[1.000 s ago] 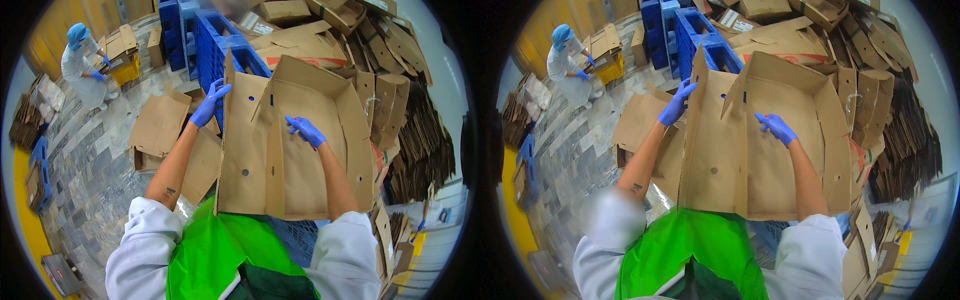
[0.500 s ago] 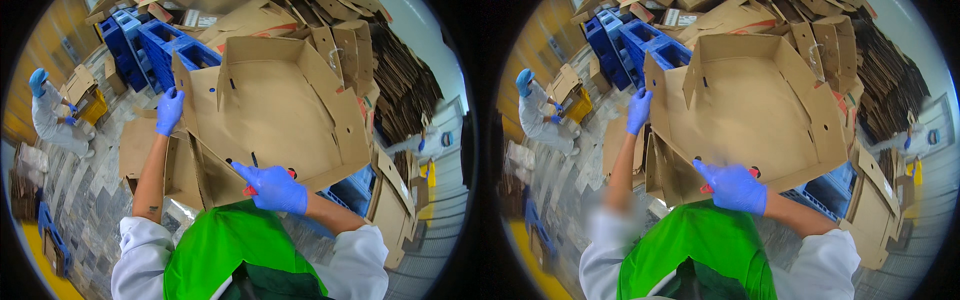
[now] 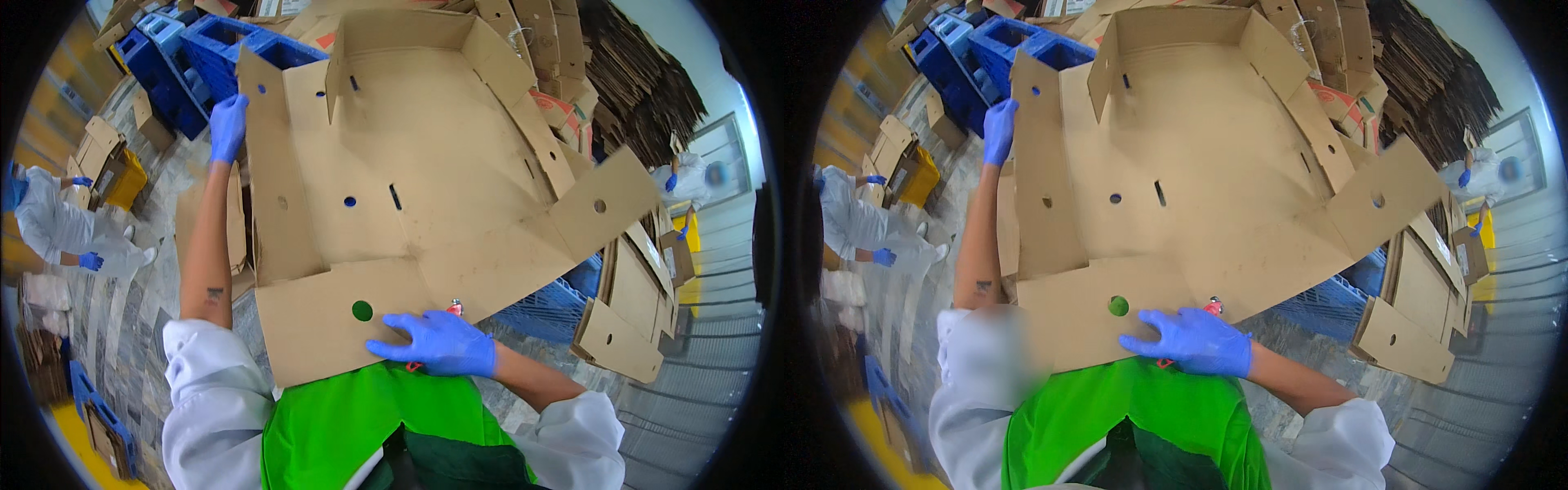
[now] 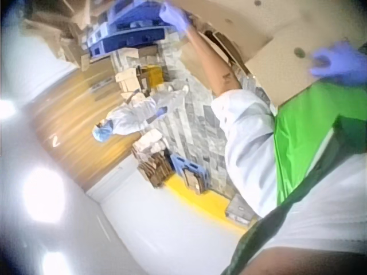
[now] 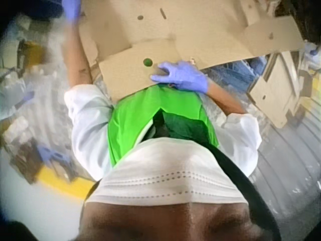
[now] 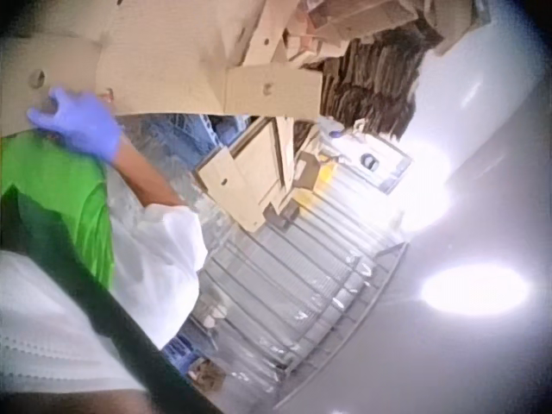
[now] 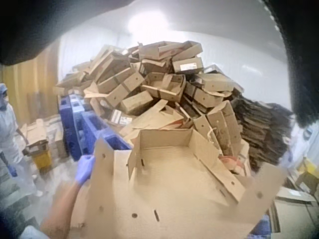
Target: The person assembles flat cardboard boxes by folding the flaps and inserting tabs into slots. They repeatedly pick up flat pieces, fold them into box shapes, and place them into blue plastic crates. The person wears blue gloves and a green apron while working in a warehouse environment.
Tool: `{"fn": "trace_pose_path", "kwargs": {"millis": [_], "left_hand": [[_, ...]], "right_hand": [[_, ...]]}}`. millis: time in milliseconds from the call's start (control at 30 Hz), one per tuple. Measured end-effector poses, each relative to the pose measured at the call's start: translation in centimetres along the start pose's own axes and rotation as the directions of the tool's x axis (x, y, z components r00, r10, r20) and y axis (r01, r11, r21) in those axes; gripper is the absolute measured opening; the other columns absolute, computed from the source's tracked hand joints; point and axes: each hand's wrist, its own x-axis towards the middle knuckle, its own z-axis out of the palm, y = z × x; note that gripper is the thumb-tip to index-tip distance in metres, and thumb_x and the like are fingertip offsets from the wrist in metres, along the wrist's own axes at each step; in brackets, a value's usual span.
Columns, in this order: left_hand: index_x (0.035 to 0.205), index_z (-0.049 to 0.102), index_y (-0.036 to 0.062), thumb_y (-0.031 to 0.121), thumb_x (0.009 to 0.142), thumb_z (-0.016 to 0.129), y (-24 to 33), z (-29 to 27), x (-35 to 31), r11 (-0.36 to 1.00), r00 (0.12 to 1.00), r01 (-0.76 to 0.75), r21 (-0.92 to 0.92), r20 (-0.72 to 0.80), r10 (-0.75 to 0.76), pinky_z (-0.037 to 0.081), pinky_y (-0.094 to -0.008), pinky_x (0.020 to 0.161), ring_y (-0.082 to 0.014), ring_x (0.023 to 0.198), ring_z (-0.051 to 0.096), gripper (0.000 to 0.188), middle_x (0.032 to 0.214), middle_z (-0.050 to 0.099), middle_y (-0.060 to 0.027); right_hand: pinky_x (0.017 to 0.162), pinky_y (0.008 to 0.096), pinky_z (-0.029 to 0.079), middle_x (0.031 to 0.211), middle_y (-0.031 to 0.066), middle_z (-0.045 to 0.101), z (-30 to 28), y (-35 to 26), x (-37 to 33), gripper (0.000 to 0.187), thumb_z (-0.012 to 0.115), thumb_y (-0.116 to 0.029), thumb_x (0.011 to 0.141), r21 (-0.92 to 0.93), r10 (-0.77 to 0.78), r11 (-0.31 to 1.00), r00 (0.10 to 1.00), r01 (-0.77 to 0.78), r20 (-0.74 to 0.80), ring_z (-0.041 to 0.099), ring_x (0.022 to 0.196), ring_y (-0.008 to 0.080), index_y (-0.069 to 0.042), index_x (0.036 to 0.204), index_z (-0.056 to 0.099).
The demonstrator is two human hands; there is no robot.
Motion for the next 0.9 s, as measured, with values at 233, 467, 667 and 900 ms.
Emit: {"fn": "trace_pose_path", "kwargs": {"millis": [233,467,667,900], "left_hand": [[0.086,0.070,-0.0041,0.035,0.085,0.057,6.2,5.7,0.2,0.925,0.981,-0.195,0.326,0.061,0.185,0.051,-0.0492,0.084,-0.0454,0.088,0.066,0.041,0.091,0.068,-0.0290],[0.089,0.066,-0.0081,0.033,0.086,0.057,7.6,10.7,-2.5,0.934,0.983,-0.181,0.307,0.051,0.174,0.050,-0.0501,0.087,-0.0470,0.093,0.062,0.042,0.094,0.064,-0.0330],[0.096,0.065,-0.0093,0.030,0.087,0.057,8.2,10.3,-2.7,0.940,0.988,-0.155,0.305,0.049,0.147,0.048,-0.0471,0.090,-0.0445,0.096,0.062,0.042,0.098,0.063,-0.0318],[0.115,0.065,-0.0079,0.028,0.088,0.057,6.8,9.3,-2.9,0.970,0.995,-0.088,0.226,-0.033,0.098,0.050,-0.0439,0.088,-0.0404,0.096,0.065,0.045,0.102,0.066,-0.0290]], "right_hand": [[0.061,0.0412,0.054,0.122,0.0249,0.057,6.3,1.7,0.5,0.051,0.054,-0.013,0.088,-0.093,0.003,0.996,0.989,0.011,0.145,0.066,0.069,0.0316,-0.024,0.138,0.051],[0.068,0.0406,0.055,0.098,0.0075,0.068,-1.4,5.5,1.6,0.027,0.064,-0.023,0.088,0.128,0.365,0.926,0.929,-0.355,-0.062,0.067,0.077,0.0295,-0.014,0.114,0.066],[0.072,0.0401,0.054,0.095,0.0115,0.065,-7.6,16.9,6.1,0.015,0.065,-0.018,0.091,-0.040,0.362,0.900,0.796,-0.434,-0.486,0.065,0.082,0.0330,-0.009,0.102,0.066],[0.067,0.0480,0.056,0.107,0.0233,0.054,-13.0,27.0,18.4,0.033,0.061,-0.016,0.090,-0.322,0.107,0.882,0.812,-0.344,-0.574,0.066,0.080,0.0409,-0.005,0.120,0.053]]}}
